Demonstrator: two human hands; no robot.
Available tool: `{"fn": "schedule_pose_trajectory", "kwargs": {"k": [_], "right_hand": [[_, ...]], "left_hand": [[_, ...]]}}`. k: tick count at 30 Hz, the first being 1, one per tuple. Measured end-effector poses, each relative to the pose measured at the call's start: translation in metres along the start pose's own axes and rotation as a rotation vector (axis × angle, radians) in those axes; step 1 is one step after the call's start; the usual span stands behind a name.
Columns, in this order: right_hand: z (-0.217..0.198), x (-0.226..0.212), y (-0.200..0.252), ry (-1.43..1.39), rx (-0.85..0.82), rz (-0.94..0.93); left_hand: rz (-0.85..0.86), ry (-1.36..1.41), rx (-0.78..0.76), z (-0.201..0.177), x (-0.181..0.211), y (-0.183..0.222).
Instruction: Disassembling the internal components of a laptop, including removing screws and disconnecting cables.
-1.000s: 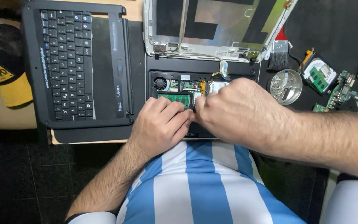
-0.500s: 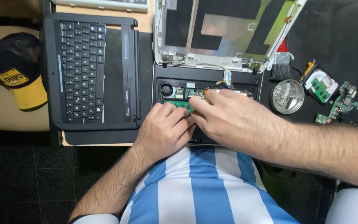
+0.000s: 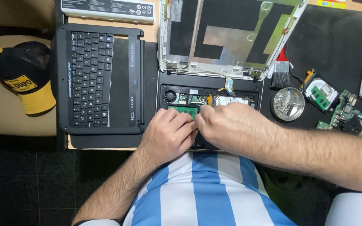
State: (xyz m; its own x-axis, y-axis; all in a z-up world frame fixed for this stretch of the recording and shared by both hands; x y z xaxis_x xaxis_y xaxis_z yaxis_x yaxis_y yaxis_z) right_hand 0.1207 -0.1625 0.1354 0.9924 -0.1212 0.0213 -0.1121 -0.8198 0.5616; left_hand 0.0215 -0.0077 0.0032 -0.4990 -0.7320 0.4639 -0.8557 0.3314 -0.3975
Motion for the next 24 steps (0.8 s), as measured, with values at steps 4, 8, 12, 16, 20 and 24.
{"fn": "schedule_pose_trajectory", "kwargs": {"k": [4,8,12,16,20,24], "right_hand": [[-0.004,0.001,0.002,-0.02,-0.026,0.057],[-0.002,-0.004,-0.002,0.08,0.02,-0.073],[0.013,-0.007,0.0,0.051,-0.027,-0.04],[0.01,-0.004,-0.002,0.022,-0.081,0.013],[-0.002,0.001,0.0,0.004,-0.08,0.005],[0.003,0.006,-0.004,0.06,-0.053,-0.068]], "left_hand": [[0.002,-0.002,0.007,-0.003,0.001,-0.002],[0.004,-0.009,0.007,0.002,-0.001,0.001],[0.007,0.004,0.02,-0.002,0.0,-0.001],[0.013,0.012,0.019,-0.005,0.0,-0.004],[0.022,0.002,0.039,-0.001,-0.001,-0.002],[0.014,0.001,0.021,-0.001,0.0,0.0]]}}
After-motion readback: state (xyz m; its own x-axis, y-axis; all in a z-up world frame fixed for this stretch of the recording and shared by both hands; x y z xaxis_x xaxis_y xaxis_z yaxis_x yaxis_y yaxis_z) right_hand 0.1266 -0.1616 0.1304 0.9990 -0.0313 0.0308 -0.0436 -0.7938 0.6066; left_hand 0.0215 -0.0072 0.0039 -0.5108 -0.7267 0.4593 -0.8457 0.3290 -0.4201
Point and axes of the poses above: each hand's wrist, its own y-axis away from the middle knuckle, its own z-axis out of the palm, x = y × z, the point moved 3 cm from there along -y, towards the middle knuckle, and after that the axes turned 7 degrees about -x, right-handed, at the moved point
